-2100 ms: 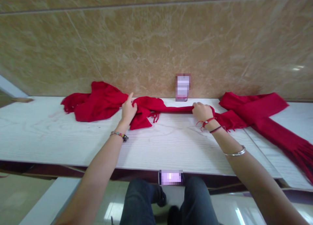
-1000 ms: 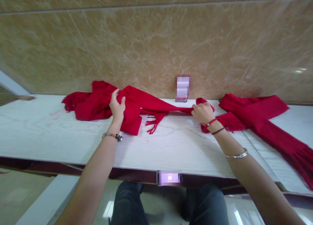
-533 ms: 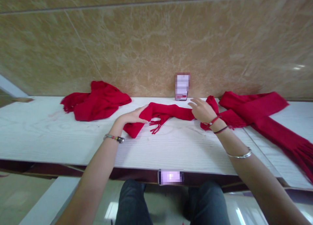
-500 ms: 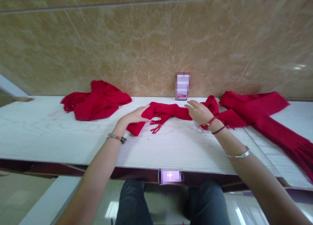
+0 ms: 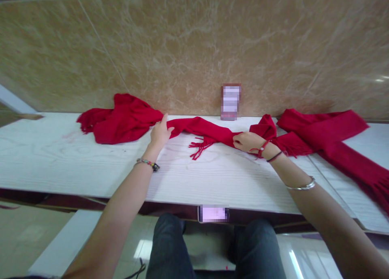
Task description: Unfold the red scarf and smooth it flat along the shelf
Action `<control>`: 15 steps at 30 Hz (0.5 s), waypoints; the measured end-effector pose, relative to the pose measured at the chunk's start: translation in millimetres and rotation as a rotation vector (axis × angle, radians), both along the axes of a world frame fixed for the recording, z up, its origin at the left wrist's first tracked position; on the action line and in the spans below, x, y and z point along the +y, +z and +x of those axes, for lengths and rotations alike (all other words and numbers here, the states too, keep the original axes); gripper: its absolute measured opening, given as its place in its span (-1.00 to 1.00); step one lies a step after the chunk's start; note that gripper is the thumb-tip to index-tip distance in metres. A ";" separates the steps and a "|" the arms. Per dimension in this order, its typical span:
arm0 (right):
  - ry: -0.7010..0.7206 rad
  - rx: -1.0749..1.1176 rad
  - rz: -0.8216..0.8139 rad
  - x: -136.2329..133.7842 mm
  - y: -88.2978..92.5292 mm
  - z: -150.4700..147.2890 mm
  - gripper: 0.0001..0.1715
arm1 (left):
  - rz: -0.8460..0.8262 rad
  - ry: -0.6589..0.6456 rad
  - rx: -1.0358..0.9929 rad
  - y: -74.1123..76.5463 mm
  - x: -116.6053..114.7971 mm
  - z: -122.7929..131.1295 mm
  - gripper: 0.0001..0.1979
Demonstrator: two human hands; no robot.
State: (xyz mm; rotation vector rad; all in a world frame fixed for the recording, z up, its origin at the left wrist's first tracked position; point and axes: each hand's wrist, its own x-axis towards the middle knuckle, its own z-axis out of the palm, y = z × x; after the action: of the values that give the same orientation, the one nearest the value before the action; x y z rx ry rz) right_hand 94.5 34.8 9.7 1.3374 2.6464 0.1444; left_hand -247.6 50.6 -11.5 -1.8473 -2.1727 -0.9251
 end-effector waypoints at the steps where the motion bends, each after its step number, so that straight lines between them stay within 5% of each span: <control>1: 0.011 0.010 0.001 1.0 -1.2 1.1 -0.60 | 0.035 -0.041 -0.009 1.8 0.7 1.2 -0.41; 7: -0.112 0.108 0.119 1.7 -15.5 -4.0 -0.47 | 0.321 -0.296 0.026 10.7 -5.7 18.7 -0.47; 11: -0.132 0.087 0.107 -1.8 -13.5 -9.5 -0.57 | -0.010 -0.293 0.170 2.1 -11.2 26.9 -0.09; 15: -0.137 0.168 0.296 -3.6 -2.1 -3.3 -0.64 | -0.311 -0.072 0.128 -6.4 -12.0 21.0 -0.10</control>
State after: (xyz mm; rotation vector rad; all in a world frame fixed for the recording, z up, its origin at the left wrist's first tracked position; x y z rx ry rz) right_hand 91.2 31.2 7.5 1.6855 2.7385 0.4394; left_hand -226.6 38.6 -17.9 -2.0658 -2.2886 -0.4832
